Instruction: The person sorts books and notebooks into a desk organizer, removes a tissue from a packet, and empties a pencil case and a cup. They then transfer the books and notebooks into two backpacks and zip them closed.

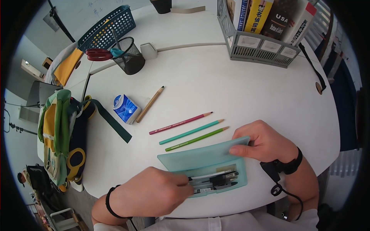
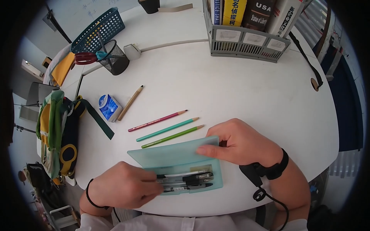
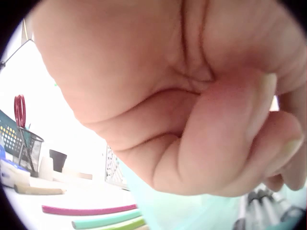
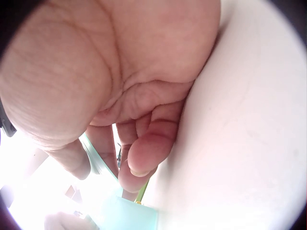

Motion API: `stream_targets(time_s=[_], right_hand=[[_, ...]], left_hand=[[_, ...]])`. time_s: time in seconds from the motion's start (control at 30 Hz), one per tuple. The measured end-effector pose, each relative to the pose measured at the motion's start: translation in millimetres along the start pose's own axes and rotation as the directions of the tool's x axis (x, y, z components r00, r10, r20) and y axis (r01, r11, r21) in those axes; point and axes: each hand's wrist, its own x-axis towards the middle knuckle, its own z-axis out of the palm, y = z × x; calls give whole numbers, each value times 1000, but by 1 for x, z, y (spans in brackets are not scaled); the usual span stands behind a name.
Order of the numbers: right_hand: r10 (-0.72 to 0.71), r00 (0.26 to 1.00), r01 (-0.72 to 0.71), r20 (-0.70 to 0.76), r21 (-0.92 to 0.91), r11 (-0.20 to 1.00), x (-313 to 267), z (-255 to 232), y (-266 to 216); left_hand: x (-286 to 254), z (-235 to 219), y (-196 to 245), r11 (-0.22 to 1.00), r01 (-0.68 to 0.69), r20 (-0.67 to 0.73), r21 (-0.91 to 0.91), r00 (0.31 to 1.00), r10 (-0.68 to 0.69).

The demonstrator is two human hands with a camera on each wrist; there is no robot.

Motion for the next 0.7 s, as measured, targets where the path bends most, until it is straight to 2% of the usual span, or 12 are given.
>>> stream_targets(time_s=[0.03, 0.17, 0.27, 0.43, 0.7], right_hand=[[-3, 1000, 3, -4, 3, 1000, 0, 0, 0], [-4, 1000, 4, 10, 10, 1000, 0, -1, -1], [0, 1000, 0, 7, 21, 1000, 0, -1, 1], [59, 997, -59, 58, 0, 998, -1, -5, -2], [21, 1000, -21, 8, 21, 1000, 1, -1, -3]], left_hand=[[0, 1, 0, 996, -80, 37, -41, 996, 82], [2, 7, 1, 997, -82, 76, -14, 994, 82], [1, 6, -1, 990, -79, 26, -120, 996, 83], [0, 8, -2, 998, -23, 41, -63, 999, 25], [2, 4, 4, 994, 62, 61, -93, 997, -57]])
